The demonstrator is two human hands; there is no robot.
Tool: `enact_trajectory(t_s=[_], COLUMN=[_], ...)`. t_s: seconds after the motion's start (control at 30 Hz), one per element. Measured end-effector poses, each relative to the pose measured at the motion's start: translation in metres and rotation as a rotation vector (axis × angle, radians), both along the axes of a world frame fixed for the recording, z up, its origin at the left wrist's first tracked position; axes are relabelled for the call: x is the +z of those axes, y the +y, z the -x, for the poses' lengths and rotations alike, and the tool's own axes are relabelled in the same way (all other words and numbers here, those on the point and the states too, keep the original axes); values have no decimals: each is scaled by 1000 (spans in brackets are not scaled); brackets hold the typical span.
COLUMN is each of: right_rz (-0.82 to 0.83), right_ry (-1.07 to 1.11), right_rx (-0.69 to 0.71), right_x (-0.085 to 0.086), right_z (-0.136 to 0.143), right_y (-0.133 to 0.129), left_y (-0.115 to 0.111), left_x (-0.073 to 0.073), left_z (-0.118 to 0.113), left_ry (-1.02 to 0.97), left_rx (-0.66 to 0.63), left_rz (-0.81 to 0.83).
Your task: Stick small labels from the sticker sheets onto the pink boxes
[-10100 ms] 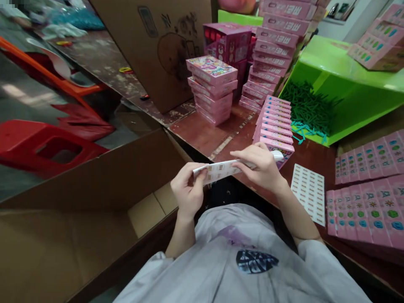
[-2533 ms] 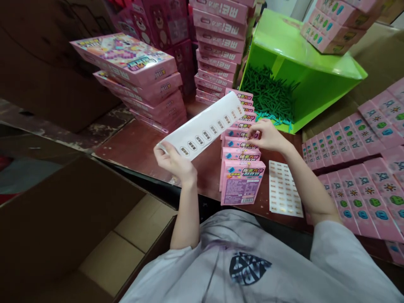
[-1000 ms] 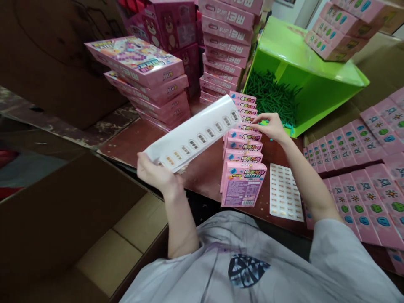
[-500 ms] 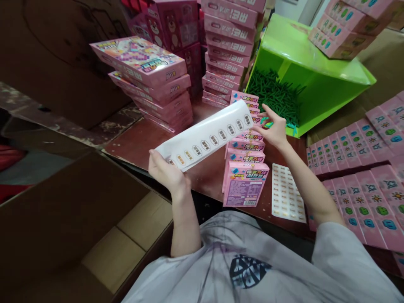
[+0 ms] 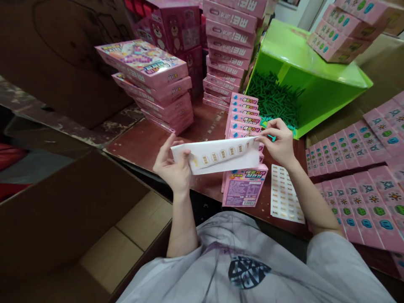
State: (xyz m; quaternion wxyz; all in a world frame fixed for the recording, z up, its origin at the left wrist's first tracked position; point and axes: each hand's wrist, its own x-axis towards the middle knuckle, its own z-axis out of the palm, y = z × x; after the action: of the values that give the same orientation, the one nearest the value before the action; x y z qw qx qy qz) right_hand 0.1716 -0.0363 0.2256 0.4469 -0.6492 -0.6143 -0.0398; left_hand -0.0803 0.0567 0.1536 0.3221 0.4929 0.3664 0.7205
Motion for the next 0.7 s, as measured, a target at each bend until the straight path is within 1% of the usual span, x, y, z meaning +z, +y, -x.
enact_trajectory(t_s=[0.1, 0.17, 0.23, 0.33, 0.4, 0.43, 0.5, 0.57, 0.6, 0.67, 0.7], right_rz=[139, 224, 248, 252, 273, 282, 275, 265, 266, 267, 264], right_ry=[163, 277, 346, 414, 413, 379, 288, 265, 292, 384, 423], right_rx=[58, 30, 17, 97, 196, 239, 279, 240, 208, 170, 177], right_x=[2, 3, 3, 5, 7, 8, 8, 6, 5, 2, 1], right_z=[2, 5, 8, 7, 4, 2, 0, 0, 0, 2, 4], right_y=[-6, -10, -13, -17, -19, -20, -23, -26, -27, -30, -32], left_y=[3, 4, 4, 1, 1, 1, 2, 3, 2, 0, -2], left_x=[-9, -12, -10, -2, 2, 3, 3, 0, -1, -4, -4], left_z=[14, 22, 27, 29, 30, 31, 34, 37, 38, 38, 37], left_ry=[100, 188, 279, 368, 359, 351, 360, 366, 349, 296, 272], left_rx=[5, -16, -90, -195, -253, -287, -352, -397, -392, -349, -312], left_rz=[-45, -74, -75, -29, 8, 13, -2, -11, 6, 82, 119])
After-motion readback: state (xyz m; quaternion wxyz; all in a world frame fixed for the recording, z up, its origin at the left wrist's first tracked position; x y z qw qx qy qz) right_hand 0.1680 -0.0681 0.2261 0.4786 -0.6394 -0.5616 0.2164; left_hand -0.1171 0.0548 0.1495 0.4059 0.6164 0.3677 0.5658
